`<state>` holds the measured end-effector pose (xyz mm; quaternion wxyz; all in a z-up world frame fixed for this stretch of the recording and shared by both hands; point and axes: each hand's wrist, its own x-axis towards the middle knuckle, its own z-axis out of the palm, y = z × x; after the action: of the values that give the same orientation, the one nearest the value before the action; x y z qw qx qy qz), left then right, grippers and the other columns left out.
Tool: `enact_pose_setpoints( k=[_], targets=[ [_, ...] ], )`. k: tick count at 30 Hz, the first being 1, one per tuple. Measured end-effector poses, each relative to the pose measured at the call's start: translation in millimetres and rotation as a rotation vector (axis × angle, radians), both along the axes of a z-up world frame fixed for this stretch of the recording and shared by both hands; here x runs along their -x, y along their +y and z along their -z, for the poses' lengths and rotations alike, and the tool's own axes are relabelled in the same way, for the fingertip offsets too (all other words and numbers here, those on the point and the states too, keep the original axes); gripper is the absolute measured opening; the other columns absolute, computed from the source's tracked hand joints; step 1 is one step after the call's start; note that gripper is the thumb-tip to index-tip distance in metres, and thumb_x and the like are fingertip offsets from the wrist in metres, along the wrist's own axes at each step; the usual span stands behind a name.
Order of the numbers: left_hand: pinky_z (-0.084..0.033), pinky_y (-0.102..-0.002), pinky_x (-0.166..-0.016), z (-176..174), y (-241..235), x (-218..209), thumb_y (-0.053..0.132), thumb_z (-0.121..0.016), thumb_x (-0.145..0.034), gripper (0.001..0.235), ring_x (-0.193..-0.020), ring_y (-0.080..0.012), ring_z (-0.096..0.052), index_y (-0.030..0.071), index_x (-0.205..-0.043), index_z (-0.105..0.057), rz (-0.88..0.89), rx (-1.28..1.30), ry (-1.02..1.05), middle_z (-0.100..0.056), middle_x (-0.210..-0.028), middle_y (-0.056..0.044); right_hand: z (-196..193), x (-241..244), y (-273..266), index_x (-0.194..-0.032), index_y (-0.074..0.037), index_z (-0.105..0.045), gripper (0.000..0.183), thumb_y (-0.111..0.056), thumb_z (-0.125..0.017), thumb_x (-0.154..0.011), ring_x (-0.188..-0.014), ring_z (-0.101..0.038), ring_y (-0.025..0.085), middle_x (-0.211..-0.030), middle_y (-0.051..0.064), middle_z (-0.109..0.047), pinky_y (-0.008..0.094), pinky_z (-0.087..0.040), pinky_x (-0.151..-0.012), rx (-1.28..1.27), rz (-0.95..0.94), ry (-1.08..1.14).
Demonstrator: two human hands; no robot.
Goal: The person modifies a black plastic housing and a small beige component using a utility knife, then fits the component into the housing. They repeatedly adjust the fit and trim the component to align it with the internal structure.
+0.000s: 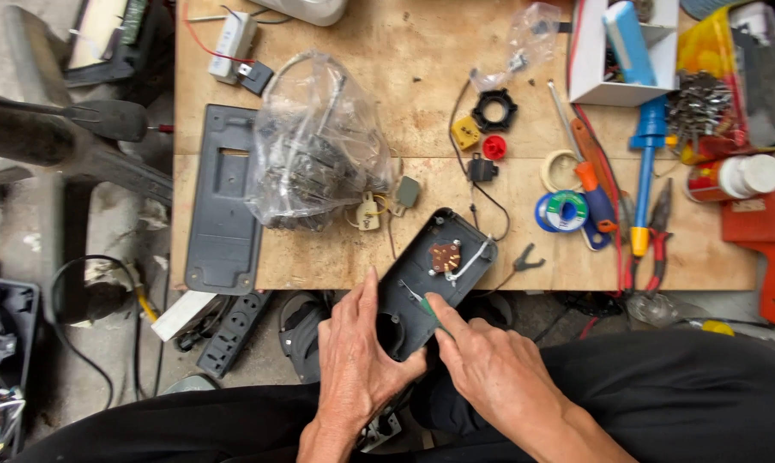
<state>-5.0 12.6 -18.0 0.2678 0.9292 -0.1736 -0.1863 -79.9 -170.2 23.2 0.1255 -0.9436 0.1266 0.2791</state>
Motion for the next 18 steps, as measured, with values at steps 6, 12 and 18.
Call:
enact_pose_setpoints(
  k=[6, 12, 18],
  targets=[
    [-0.046, -0.052, -0.104, -3, -2, 2, 0.057, -0.09, -0.069, 0.13, -0.14, -0.0311, -0.057, 0.015, -0.175, -0.028, -0.012, 0.011, 0.044, -0.056, -0.157, -0.007, 19, 11, 6, -0.169, -0.035, -0.045, 0.068, -0.051, -0.062, -0.106, -0.051, -0.074, 0.032, -0.074, 0.002, -0.071, 0.05, -0.06, -0.046, 0.132, -0.118, -0.249],
    [-0.044, -0.053, -0.107, -4, -2, 2, 0.06, -0.088, -0.072, 0.131, -0.144, -0.032, -0.054, 0.015, -0.177, -0.025, 0.007, -0.024, 0.07, -0.054, -0.16, -0.011, 28, 18, 15, -0.174, -0.024, -0.038, 0.072, -0.039, -0.06, -0.106, -0.034, -0.061, 0.026, -0.068, 0.007, -0.059, 0.046, -0.05, -0.032, 0.23, -0.275, -0.251],
    [-0.044, -0.051, -0.105, -10, -3, -1, 0.049, -0.084, -0.07, 0.127, -0.142, -0.0317, -0.055, 0.016, -0.177, -0.024, 0.008, -0.021, 0.084, -0.054, -0.16, -0.007, 15, 20, 25, -0.173, -0.024, -0.036, 0.09, -0.009, -0.064, -0.09, -0.03, -0.062, 0.015, -0.074, 0.005, -0.056, 0.036, -0.048, -0.029, 0.311, -0.325, -0.257]
  ],
)
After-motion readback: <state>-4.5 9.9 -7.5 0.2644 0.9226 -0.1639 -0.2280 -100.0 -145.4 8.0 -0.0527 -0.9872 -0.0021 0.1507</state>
